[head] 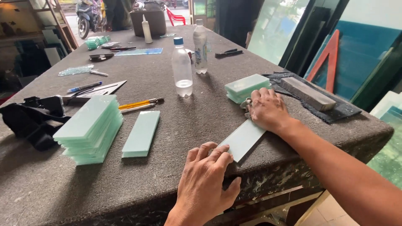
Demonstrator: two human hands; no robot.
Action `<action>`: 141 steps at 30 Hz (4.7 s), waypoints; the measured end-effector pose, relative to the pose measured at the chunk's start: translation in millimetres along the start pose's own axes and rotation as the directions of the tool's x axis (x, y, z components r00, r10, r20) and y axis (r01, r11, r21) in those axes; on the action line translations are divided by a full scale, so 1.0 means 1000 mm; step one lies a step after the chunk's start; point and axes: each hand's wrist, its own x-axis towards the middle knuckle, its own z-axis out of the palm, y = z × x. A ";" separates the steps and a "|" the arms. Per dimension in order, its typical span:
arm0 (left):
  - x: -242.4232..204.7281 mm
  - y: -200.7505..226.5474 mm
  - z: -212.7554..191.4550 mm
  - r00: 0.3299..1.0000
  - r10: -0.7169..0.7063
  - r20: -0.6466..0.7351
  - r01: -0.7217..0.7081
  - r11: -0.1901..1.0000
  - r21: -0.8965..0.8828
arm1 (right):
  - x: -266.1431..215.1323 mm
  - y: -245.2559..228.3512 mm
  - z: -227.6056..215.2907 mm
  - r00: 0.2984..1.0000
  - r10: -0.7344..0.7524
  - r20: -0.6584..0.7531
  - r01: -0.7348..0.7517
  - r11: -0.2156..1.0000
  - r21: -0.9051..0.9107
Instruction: Wiping small rectangular glass pieces with a cloth and stacking them on a work table.
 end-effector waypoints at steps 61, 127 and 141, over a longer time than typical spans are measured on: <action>0.086 -0.010 0.027 0.668 -0.656 0.351 0.716 0.695 -0.062 | -0.038 0.045 0.000 0.969 0.242 0.044 -0.228 0.819 0.526; 0.065 -0.034 0.045 0.892 -0.305 -0.333 0.353 0.931 0.094 | -0.076 0.000 -0.013 0.985 0.088 -0.149 0.054 0.664 0.746; 0.041 -0.080 -0.044 0.429 -0.875 -0.226 0.549 0.451 -0.704 | -0.090 -0.001 -0.013 0.883 0.448 -0.141 -0.224 0.665 0.713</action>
